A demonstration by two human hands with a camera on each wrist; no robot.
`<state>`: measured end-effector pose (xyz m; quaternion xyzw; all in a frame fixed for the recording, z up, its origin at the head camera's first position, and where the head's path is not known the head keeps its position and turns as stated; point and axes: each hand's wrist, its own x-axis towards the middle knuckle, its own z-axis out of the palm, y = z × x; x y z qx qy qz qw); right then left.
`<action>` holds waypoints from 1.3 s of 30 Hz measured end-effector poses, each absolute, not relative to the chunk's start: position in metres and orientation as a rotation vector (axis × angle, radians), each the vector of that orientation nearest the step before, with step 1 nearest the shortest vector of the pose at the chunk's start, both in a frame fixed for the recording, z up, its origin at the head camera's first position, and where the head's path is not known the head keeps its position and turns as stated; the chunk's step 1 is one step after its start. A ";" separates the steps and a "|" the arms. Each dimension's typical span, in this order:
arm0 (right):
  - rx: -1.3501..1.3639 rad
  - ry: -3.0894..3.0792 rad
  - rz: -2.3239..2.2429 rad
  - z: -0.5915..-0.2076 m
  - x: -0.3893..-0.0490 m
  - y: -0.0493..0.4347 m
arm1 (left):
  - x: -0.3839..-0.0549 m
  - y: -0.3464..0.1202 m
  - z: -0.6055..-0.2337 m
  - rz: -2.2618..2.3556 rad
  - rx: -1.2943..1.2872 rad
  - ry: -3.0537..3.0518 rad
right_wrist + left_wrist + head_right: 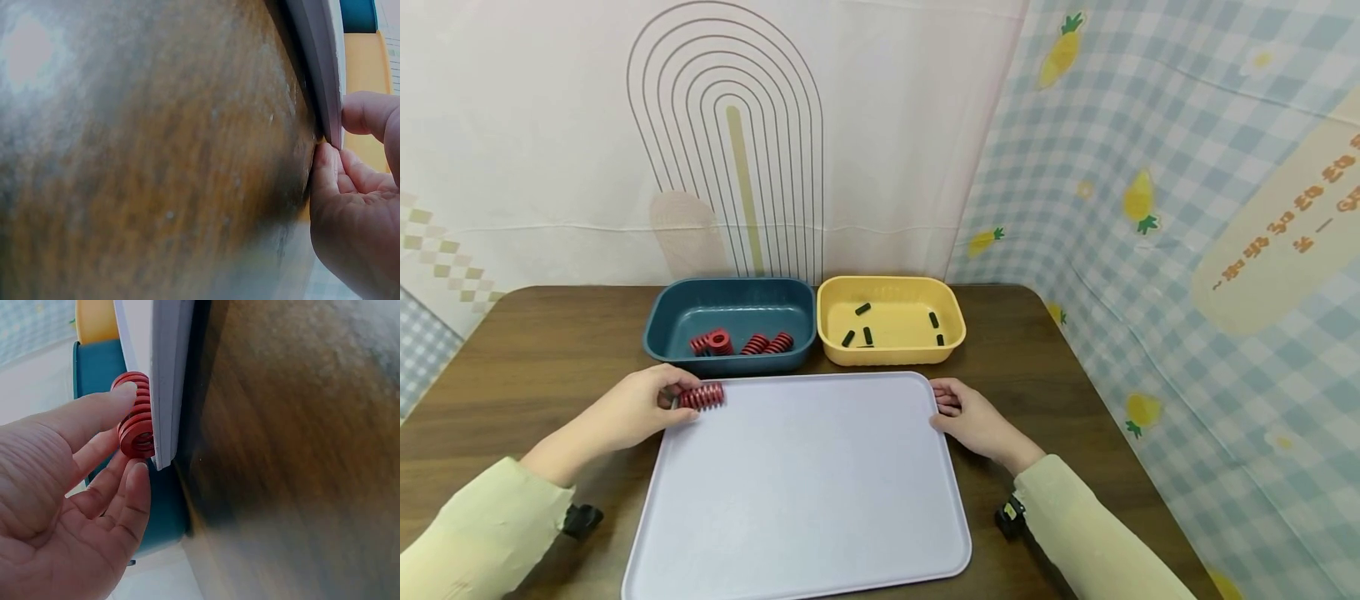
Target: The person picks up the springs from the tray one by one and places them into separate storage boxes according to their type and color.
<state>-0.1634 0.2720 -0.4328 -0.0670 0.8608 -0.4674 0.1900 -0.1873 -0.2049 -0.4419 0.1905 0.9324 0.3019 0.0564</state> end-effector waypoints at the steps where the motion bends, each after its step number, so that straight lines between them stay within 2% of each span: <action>1: -0.187 2.420 -1.313 -0.432 -0.163 0.272 | -0.187 -0.205 -0.442 0.914 0.583 2.826; 7: -0.173 2.425 -1.300 -0.434 -0.164 0.272 | -0.188 -0.203 -0.439 0.909 0.609 2.807; 17: -0.178 2.450 -1.292 -0.465 -0.176 0.288 | -0.192 -0.201 -0.441 0.889 0.602 2.767; 25: -0.179 2.460 -1.274 -0.465 -0.177 0.288 | -0.192 -0.199 -0.443 0.841 0.583 2.783; 39: -0.177 2.462 -1.273 -0.464 -0.177 0.288 | -0.187 -0.196 -0.442 0.913 0.712 2.821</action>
